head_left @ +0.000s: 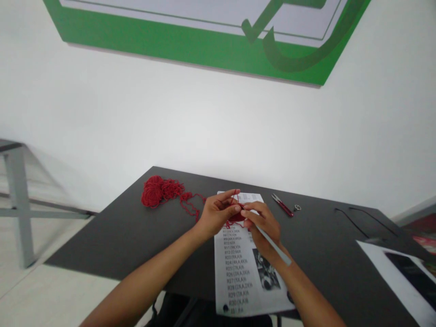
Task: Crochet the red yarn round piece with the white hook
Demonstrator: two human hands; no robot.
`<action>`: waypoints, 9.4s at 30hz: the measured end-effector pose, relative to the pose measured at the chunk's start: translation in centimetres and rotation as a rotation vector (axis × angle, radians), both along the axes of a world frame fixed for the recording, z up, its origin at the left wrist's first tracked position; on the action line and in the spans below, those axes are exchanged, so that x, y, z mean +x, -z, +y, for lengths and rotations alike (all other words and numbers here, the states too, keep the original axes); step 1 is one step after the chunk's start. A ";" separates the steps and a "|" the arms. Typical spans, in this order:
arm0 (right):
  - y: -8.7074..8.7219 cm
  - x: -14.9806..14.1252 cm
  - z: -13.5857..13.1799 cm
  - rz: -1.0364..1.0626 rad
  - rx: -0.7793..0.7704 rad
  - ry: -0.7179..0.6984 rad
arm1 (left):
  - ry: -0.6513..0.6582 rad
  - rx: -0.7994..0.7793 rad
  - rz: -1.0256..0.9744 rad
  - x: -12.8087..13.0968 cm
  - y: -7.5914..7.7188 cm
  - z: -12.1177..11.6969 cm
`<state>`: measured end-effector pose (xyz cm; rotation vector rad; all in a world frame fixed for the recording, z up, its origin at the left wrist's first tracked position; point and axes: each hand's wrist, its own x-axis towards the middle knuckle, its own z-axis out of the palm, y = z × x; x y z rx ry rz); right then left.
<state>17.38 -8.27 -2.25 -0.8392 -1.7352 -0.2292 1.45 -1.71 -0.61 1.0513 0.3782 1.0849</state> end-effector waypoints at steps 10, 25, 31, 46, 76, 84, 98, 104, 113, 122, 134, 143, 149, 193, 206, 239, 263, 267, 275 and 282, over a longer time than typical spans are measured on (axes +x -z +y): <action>-1.0 0.1 0.5 0.035 -0.175 0.027 | -0.191 0.294 0.096 -0.9 0.4 1.8; -0.1 -0.7 -0.6 0.321 -0.353 -0.095 | -0.407 0.653 0.307 -1.3 0.5 1.8; -0.3 -0.7 -0.4 0.521 -0.417 -0.215 | -0.432 0.695 0.292 -1.2 0.2 1.5; -0.1 -0.9 1.0 0.814 -0.507 -0.438 | -0.486 0.861 0.361 -1.0 0.8 1.2; -1.6 -0.2 -0.3 0.352 -0.337 -0.301 | 0.182 0.230 0.107 -1.3 0.1 0.4; -2.3 0.4 -1.2 0.348 -0.441 -0.337 | 0.303 0.087 -0.030 -1.7 0.0 0.7; -0.1 0.0 -1.0 0.732 -0.686 -0.554 | 0.427 -0.040 -0.115 -2.0 0.3 0.8; -1.2 -1.7 -0.9 0.921 -0.702 -0.695 | 0.524 -0.138 -0.242 -1.6 0.4 0.7; -1.0 -2.6 -0.1 1.221 -0.809 -0.921 | 0.532 -0.147 -0.233 -1.2 1.1 0.9; -0.2 -2.3 0.4 1.238 -0.746 -0.744 | 0.212 0.077 -0.053 0.0 1.5 1.3; -0.3 -2.2 0.4 1.197 -0.655 -0.514 | 0.098 0.092 -0.056 0.6 1.6 0.3; -0.8 -2.1 -0.1 1.147 -0.636 -0.478 | 0.140 0.130 -0.055 0.0 1.0 -0.5; -0.7 -1.9 -0.1 1.088 -0.541 -0.421 | -0.154 0.353 0.011 0.6 1.1 0.0; -2.3 -2.2 -2.1 0.534 -0.329 0.136 | 0.254 0.125 -0.148 0.1 0.6 -1.1; -2.4 -2.3 -2.1 0.571 -0.191 0.151 | 0.310 0.003 -0.195 0.2 0.9 -1.3; -1.9 -2.2 -1.8 0.622 -0.236 0.183 | 0.380 -0.124 -0.246 0.3 0.8 -1.2; -2.1 -2.4 -2.1 0.483 -0.138 0.219 | 0.312 -0.096 -0.226 0.1 0.3 -1.1; -2.1 -2.4 -2.3 0.419 -0.101 0.225 | 0.290 -0.094 -0.211 0.2 0.4 -1.1; -2.3 -2.5 -2.3 0.470 -0.138 0.224 | 0.277 -0.076 -0.204 0.1 0.5 -1.1; -2.1 -2.5 -2.3 0.465 -0.133 0.232 | 0.302 -0.078 -0.219 0.1 0.5 -1.1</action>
